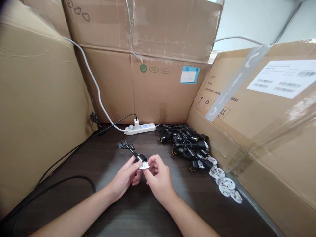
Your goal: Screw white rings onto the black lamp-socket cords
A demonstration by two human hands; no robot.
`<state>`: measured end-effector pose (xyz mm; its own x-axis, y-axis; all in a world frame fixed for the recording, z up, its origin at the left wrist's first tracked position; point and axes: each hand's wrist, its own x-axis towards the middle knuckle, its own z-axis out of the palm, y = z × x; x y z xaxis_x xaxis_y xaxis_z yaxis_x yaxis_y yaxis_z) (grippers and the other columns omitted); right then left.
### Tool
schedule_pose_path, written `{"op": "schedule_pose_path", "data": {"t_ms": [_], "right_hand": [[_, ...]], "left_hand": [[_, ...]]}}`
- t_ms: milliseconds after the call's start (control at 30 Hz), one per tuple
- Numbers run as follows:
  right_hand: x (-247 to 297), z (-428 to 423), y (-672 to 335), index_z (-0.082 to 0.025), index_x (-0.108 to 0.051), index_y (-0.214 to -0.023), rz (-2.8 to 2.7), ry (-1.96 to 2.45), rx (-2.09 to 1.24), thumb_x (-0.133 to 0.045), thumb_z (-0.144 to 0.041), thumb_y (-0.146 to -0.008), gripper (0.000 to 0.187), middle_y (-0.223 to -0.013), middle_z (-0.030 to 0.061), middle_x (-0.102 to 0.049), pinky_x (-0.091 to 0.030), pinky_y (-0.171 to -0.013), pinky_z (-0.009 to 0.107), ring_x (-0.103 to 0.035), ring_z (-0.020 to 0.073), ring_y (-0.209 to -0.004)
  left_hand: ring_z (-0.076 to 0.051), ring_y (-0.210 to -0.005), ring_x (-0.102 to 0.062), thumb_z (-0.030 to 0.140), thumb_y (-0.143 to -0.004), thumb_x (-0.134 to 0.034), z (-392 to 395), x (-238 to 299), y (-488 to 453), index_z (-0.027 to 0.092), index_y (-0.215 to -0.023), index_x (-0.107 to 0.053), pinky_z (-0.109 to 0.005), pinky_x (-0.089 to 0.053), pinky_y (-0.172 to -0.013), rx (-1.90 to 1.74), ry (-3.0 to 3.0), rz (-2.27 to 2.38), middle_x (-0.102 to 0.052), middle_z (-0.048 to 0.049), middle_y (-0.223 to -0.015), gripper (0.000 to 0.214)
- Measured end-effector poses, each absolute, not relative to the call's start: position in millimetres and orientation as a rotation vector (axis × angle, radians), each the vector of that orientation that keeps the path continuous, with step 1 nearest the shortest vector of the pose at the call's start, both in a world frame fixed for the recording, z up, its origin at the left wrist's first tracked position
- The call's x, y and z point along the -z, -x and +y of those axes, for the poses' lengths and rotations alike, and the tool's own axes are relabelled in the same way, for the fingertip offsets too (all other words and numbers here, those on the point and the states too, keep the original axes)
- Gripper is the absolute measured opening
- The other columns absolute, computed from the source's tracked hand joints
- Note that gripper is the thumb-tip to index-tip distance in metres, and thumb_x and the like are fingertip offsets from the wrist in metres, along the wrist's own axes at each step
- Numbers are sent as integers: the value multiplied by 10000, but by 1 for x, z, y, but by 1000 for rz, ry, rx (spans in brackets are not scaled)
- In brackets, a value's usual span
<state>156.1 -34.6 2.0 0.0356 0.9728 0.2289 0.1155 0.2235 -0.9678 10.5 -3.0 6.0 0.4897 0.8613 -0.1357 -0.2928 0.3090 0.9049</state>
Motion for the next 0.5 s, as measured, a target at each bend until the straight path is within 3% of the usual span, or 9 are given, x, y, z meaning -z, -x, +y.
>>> {"op": "schedule_pose_path", "data": {"t_ms": [500], "right_hand": [[-4, -33, -157, -230, -486, -843, -1394, 1143, -907, -616, -324, -920, 178, -708, -24, -615, -434, -503, 222, -609, 143, -609]], "left_hand": [[-62, -496, -357, 465, -847, -611, -3, -5, -10, 196, -929, -449, -205, -234, -463, -798, -908, 586, -469, 56, -666, 325]]}}
